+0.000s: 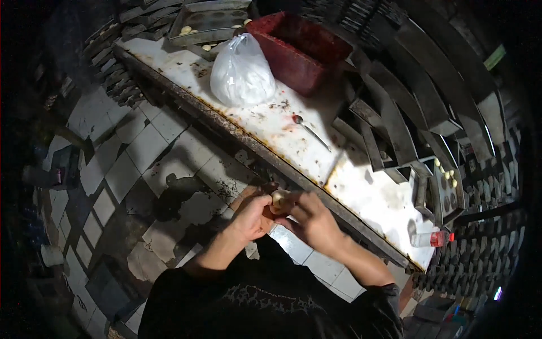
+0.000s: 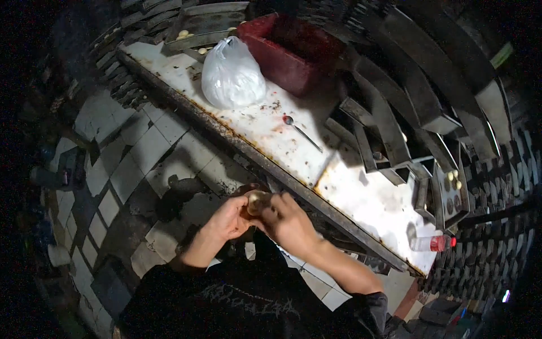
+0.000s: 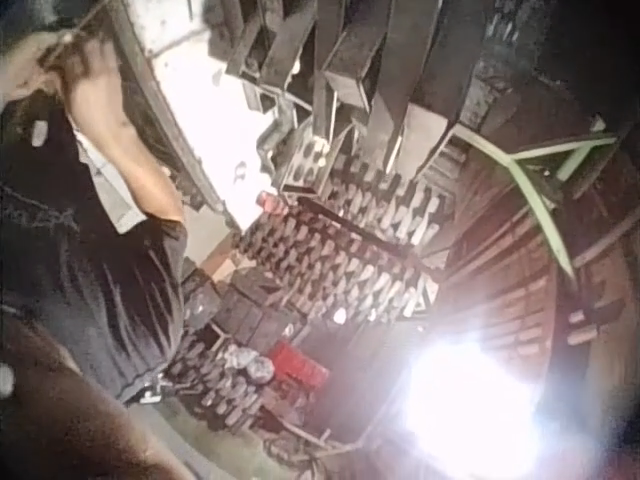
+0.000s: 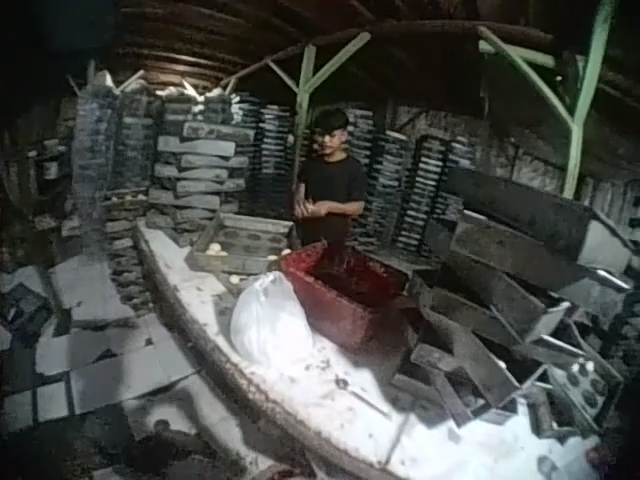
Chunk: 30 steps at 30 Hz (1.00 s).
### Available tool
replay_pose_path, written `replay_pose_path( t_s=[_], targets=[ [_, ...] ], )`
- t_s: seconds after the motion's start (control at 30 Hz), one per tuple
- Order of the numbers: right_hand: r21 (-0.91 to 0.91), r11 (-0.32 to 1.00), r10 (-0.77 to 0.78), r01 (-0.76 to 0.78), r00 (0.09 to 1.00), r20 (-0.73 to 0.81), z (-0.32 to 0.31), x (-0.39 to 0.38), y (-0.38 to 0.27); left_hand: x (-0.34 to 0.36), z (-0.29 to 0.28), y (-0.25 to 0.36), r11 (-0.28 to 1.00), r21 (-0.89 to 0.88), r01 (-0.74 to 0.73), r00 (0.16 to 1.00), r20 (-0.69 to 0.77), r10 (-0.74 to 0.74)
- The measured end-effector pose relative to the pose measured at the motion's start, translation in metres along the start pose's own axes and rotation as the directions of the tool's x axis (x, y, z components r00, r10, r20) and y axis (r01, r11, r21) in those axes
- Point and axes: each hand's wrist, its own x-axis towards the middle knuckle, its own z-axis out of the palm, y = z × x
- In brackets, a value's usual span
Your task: Filling dough with red jam and arranging them in metal trays.
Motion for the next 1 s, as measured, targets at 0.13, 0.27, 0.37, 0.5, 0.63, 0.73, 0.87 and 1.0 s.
replay_pose_path(
  t_s=[0.13, 0.27, 0.37, 0.5, 0.63, 0.73, 0.87, 1.0],
  targets=[
    [-0.153, 0.974, 0.168, -0.167, 0.986, -0.007, -0.009, -0.054, -0.002, -0.004, 0.043, -0.041, 0.994, -0.082, -0.069, 0.997, -0.023, 0.067],
    [0.255, 0.818, 0.449, -0.516, 0.849, 0.277, -0.047, -0.1, 0.036, 0.028, 0.05, -0.081, 0.762, 0.642, -0.085, 0.988, 0.153, -0.019],
    [0.447, 0.739, 0.607, -0.504, 0.786, -0.117, -0.046, -0.154, 0.064, 0.076, 0.067, -0.128, 0.804, 0.593, -0.036, 0.997, 0.077, -0.012],
    [0.082, 0.849, 0.49, -0.522, 0.718, -0.495, -0.015, -0.243, 0.094, 0.174, 0.113, -0.218, 0.861, 0.492, -0.126, 0.991, 0.028, 0.129],
    [0.175, 0.677, 0.656, -0.715, 0.478, -0.584, -0.019, -0.327, 0.199, 0.297, 0.119, -0.278, -0.049, 0.877, -0.478, 0.84, 0.473, 0.265],
    [0.381, 0.621, 0.703, -0.685, 0.272, -0.657, -0.037, -0.346, 0.288, 0.318, 0.133, -0.293, -0.587, 0.704, -0.399, 0.878, 0.478, -0.024],
    [0.417, 0.777, 0.626, -0.472, 0.65, -0.43, -0.005, -0.297, 0.305, 0.264, 0.156, -0.21, -0.169, 0.856, -0.489, 0.849, 0.511, 0.132],
    [-0.017, 0.981, 0.18, -0.195, 0.933, -0.311, -0.039, -0.338, 0.29, 0.187, 0.172, -0.096, -0.49, 0.765, -0.419, 0.704, 0.614, 0.357]
  ],
)
